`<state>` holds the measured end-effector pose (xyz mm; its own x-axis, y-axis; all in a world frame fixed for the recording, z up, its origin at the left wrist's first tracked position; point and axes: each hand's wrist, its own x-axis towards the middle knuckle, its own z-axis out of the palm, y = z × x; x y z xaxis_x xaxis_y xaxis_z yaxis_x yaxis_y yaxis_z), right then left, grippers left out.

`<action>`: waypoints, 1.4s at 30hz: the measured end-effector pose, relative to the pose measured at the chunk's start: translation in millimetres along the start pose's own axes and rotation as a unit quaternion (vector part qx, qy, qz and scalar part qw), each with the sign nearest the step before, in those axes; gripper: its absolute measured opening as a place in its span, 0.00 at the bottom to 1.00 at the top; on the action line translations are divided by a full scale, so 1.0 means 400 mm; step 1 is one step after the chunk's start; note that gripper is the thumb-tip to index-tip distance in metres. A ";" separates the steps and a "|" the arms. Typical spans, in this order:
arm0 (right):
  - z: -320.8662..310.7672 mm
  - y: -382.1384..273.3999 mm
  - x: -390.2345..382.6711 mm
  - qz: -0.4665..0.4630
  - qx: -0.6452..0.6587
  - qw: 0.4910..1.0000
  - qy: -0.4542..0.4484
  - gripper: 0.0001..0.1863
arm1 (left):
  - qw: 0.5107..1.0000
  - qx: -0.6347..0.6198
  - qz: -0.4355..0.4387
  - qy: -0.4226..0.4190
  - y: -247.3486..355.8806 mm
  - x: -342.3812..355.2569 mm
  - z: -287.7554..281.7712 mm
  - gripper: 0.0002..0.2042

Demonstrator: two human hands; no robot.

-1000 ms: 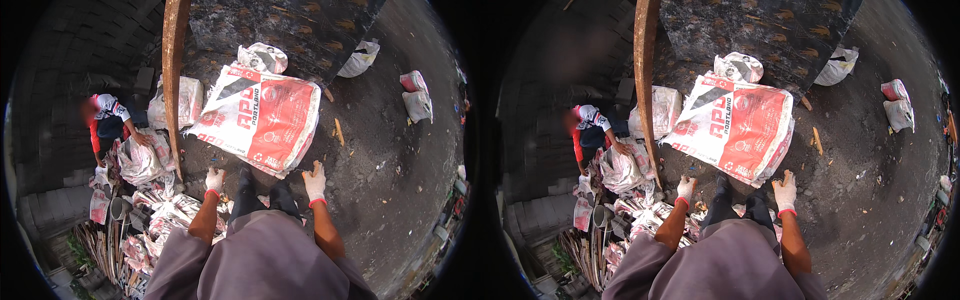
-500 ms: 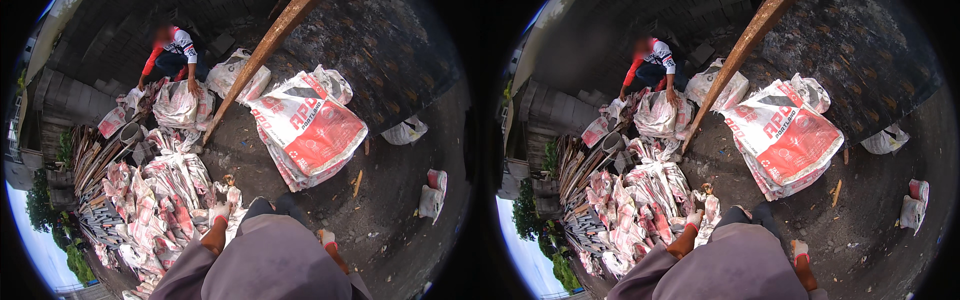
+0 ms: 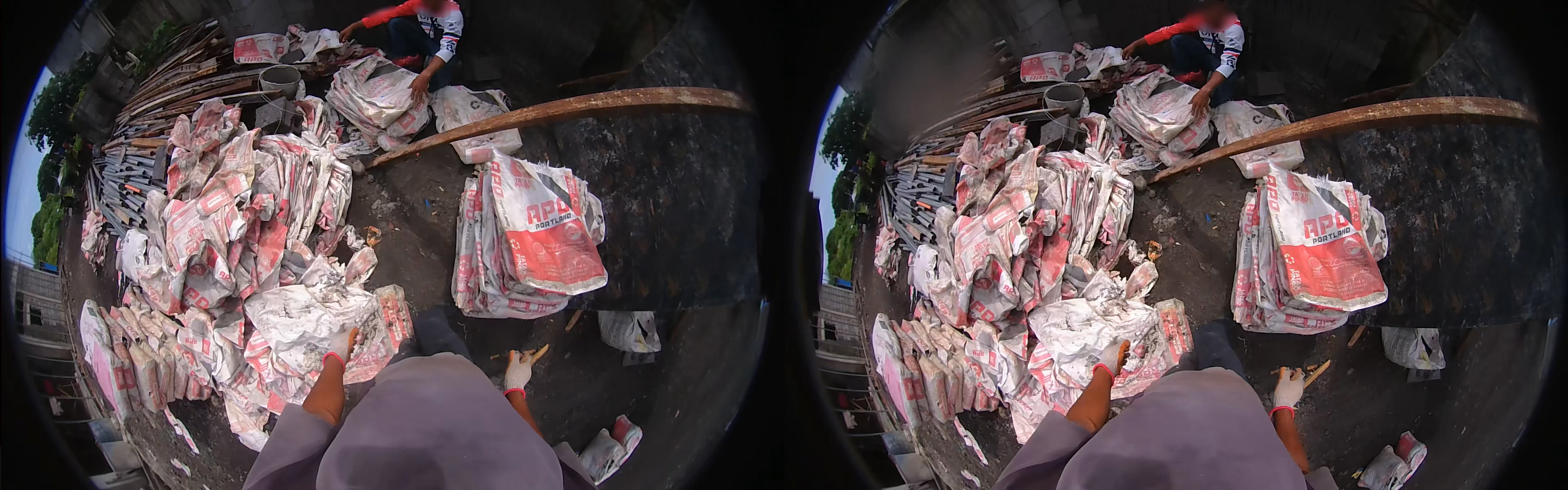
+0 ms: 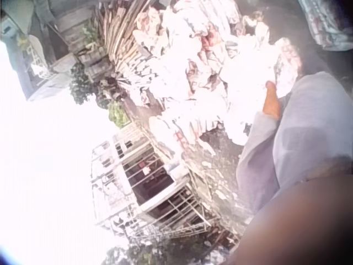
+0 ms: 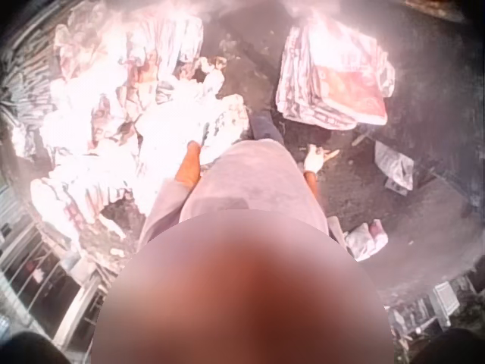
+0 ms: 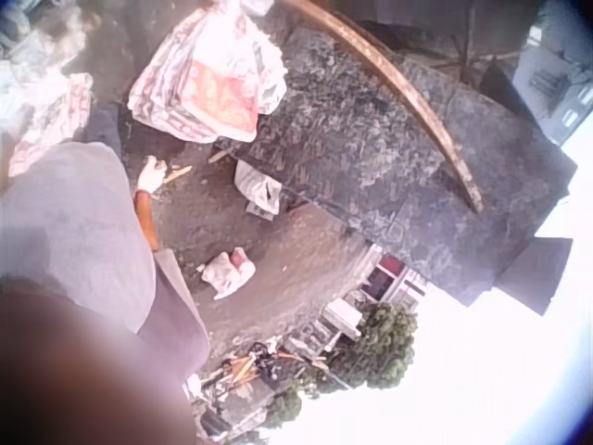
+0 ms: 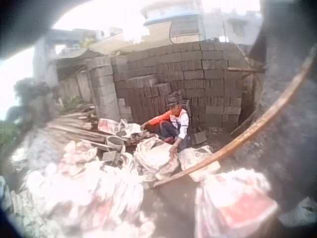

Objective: The person repeatedly picks up empty cement sacks from a large pile, shakes them to remove residual contents, and places them into a separate stack. The person handles the sacks one at a time throughout the clip.

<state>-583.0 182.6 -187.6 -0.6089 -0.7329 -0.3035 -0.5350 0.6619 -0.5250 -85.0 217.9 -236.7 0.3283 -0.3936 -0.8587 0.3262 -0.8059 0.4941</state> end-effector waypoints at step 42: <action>-0.089 0.596 0.456 -0.438 -0.475 0.693 -0.319 0.13 | 0.917 0.071 -0.165 0.355 -1.096 -0.816 0.357 0.28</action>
<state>-842.6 212.4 -340.0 0.4145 -0.6395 -0.6475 -0.8647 -0.4986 -0.0610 -461.7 636.3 -192.5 0.7437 0.2300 -0.6277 0.4096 -0.8988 0.1561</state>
